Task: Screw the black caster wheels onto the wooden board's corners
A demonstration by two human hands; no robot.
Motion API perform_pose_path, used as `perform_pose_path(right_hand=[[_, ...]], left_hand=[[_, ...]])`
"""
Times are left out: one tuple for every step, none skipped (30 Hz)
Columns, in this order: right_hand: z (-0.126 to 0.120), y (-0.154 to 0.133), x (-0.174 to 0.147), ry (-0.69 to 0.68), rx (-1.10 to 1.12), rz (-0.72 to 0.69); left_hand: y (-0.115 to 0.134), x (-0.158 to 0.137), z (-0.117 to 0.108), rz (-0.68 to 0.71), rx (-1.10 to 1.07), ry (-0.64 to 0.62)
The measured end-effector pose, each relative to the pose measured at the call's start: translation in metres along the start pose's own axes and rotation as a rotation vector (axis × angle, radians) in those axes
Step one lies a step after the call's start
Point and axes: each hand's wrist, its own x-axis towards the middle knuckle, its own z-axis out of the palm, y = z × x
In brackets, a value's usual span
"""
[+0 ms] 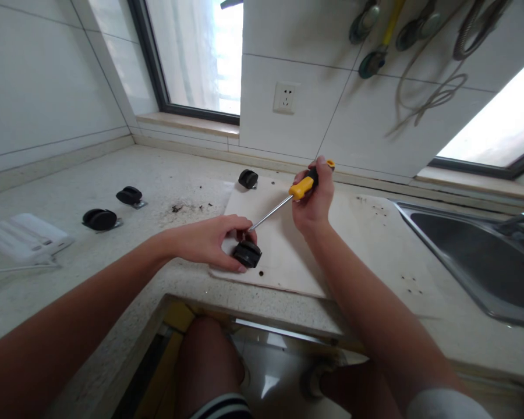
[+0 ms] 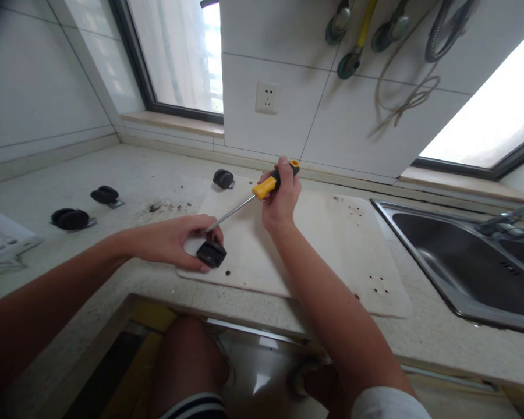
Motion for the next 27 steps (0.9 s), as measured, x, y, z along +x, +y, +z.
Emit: perform_pose_path(right_hand=[[0.005,-0.002,-0.005,-0.026,-0.012,-0.049],[0.012,-0.005,-0.010,-0.053,-0.031,-0.099],[0.020,-0.008,-0.016,-0.085,-0.058,-0.149],[0.029,-0.012,-0.023,-0.121,-0.090,-0.203],[0.038,-0.017,-0.029,-0.178,-0.131,-0.261],[0.048,-0.021,-0.035,-0.240,-0.181,-0.327],[0.057,-0.025,-0.041,-0.301,-0.230,-0.405],[0.065,-0.029,-0.046,-0.369,-0.284,-0.482],[0.071,-0.032,-0.051,-0.437,-0.329,-0.570],[0.077,-0.033,-0.055,-0.495,-0.376,-0.637],[0.081,-0.034,-0.058,-0.539,-0.422,-0.674],[0.083,-0.033,-0.061,-0.568,-0.462,-0.685],[0.085,-0.032,-0.064,-0.589,-0.499,-0.669],[0.086,-0.030,-0.067,-0.605,-0.530,-0.637],[0.086,-0.028,-0.069,-0.617,-0.551,-0.597],[0.086,-0.025,-0.071,-0.625,-0.561,-0.560],[0.086,-0.023,-0.073,-0.630,-0.565,-0.527],[0.086,-0.021,-0.074,-0.632,-0.564,-0.497],[0.086,-0.020,-0.075,-0.626,-0.559,-0.468],[0.087,-0.019,-0.075,-0.622,-0.553,-0.446],[0.087,-0.018,-0.075,-0.624,-0.546,-0.432],[0.087,-0.018,-0.075,-0.626,-0.545,-0.423],[0.087,-0.018,-0.074,-0.628,-0.550,-0.413],[0.087,-0.018,-0.074,-0.627,-0.558,-0.403],[0.087,-0.018,-0.073,-0.624,-0.565,-0.394],[0.086,-0.017,-0.073,-0.621,-0.572,-0.386],[0.085,-0.017,-0.072,-0.620,-0.580,-0.375]], left_hand=[[-0.001,0.001,0.004,0.021,-0.010,0.027],[-0.002,0.002,0.007,0.034,-0.021,0.051],[-0.004,0.002,0.010,0.041,-0.034,0.075],[-0.006,0.003,0.013,0.042,-0.053,0.098],[-0.008,0.003,0.015,0.042,-0.079,0.115],[-0.010,0.004,0.016,0.044,-0.112,0.126],[-0.012,0.004,0.018,0.052,-0.151,0.130],[-0.014,0.004,0.019,0.066,-0.194,0.127],[-0.015,0.004,0.021,0.081,-0.239,0.120],[-0.017,0.004,0.022,0.092,-0.281,0.110],[-0.018,0.005,0.023,0.099,-0.316,0.102],[-0.019,0.005,0.024,0.100,-0.341,0.093],[-0.019,0.005,0.024,0.096,-0.355,0.079],[-0.019,0.005,0.024,0.090,-0.359,0.062],[-0.019,0.005,0.024,0.088,-0.354,0.051],[-0.019,0.005,0.024,0.090,-0.346,0.046],[-0.019,0.004,0.023,0.096,-0.339,0.048],[-0.018,0.004,0.022,0.102,-0.335,0.052],[-0.018,0.004,0.022,0.107,-0.332,0.055],[-0.018,0.004,0.021,0.109,-0.330,0.054],[-0.018,0.004,0.020,0.107,-0.327,0.046],[-0.019,0.004,0.020,0.102,-0.322,0.034],[-0.019,0.004,0.020,0.096,-0.317,0.023],[-0.020,0.004,0.020,0.090,-0.313,0.018],[-0.020,0.005,0.020,0.088,-0.311,0.019],[-0.021,0.005,0.020,0.088,-0.313,0.023],[-0.021,0.005,0.020,0.087,-0.314,0.029]])
